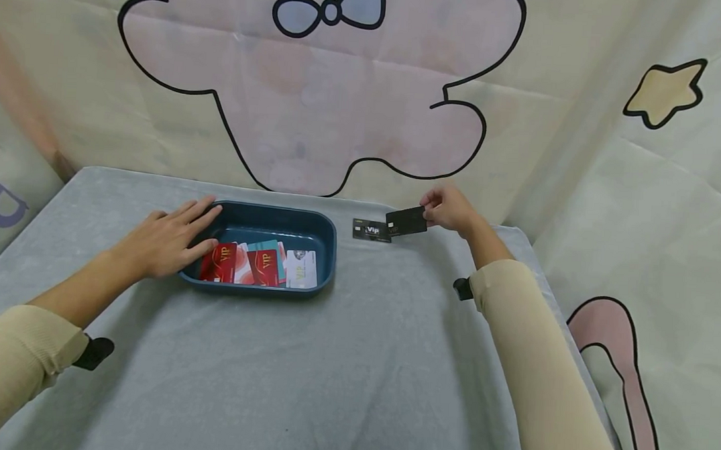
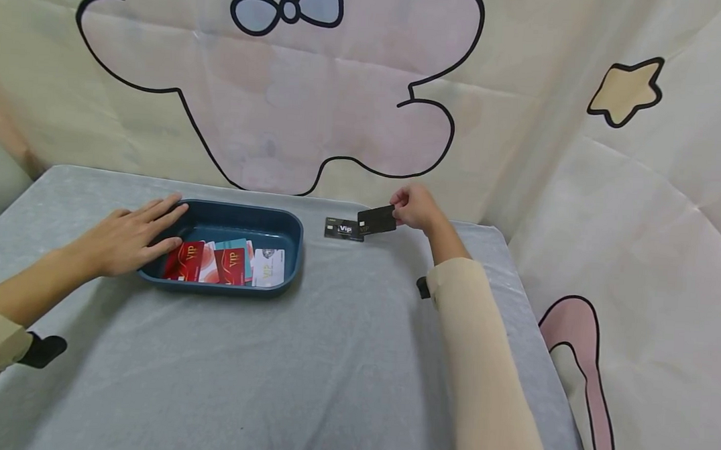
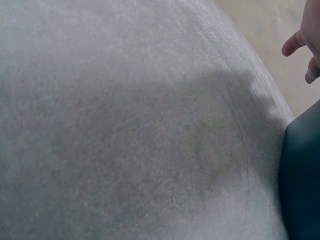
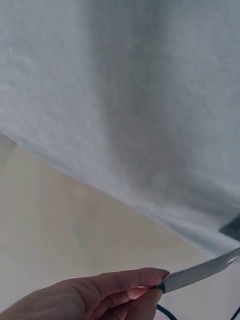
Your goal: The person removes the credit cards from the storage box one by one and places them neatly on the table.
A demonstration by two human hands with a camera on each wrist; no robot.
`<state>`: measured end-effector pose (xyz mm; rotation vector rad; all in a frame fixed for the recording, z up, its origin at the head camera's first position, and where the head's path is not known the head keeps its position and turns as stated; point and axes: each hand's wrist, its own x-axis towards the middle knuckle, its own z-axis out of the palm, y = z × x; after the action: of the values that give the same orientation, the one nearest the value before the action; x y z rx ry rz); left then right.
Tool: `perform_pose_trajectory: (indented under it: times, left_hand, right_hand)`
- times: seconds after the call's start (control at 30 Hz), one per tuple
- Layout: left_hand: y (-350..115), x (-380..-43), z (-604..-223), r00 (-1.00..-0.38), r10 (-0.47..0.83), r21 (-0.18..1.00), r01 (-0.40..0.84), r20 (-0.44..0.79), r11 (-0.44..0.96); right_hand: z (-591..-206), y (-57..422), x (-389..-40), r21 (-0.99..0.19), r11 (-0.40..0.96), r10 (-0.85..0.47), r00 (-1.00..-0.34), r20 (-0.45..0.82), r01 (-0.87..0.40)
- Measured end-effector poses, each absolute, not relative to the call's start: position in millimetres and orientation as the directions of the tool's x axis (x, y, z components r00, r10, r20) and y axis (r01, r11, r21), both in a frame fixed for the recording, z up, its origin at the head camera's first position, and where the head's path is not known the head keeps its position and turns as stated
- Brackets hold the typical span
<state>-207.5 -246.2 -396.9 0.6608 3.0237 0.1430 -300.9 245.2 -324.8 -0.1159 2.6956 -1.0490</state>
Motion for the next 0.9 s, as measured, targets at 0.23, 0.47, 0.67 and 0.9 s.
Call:
perform_pose_trajectory:
  times: [0.23, 0.47, 0.67, 0.9]
  left_hand:
    - [-246, -208, -397, -0.907, 0.422, 0.093, 0.419, -0.017, 0.903]
    - [-246, -208, -397, -0.907, 0.421, 0.088, 0.418, -0.018, 0.904]
    - [-246, -207, -398, -0.908, 0.418, 0.087, 0.414, -0.025, 0.906]
    - [-246, -206, -398, -0.910, 0.413, 0.090, 0.409, -0.026, 0.908]
  right_hand:
    - [-338, 259, -298, -0.671, 0.740, -0.119, -0.974, -0.192, 0.042]
    - [-349, 264, -296, -0.655, 0.754, -0.083, -0.980, -0.183, 0.058]
    - [-358, 267, -297, -0.592, 0.806, -0.070, -0.989, -0.132, 0.023]
    - [-368, 271, -300, -0.535, 0.845, -0.053, -0.992, -0.115, 0.017]
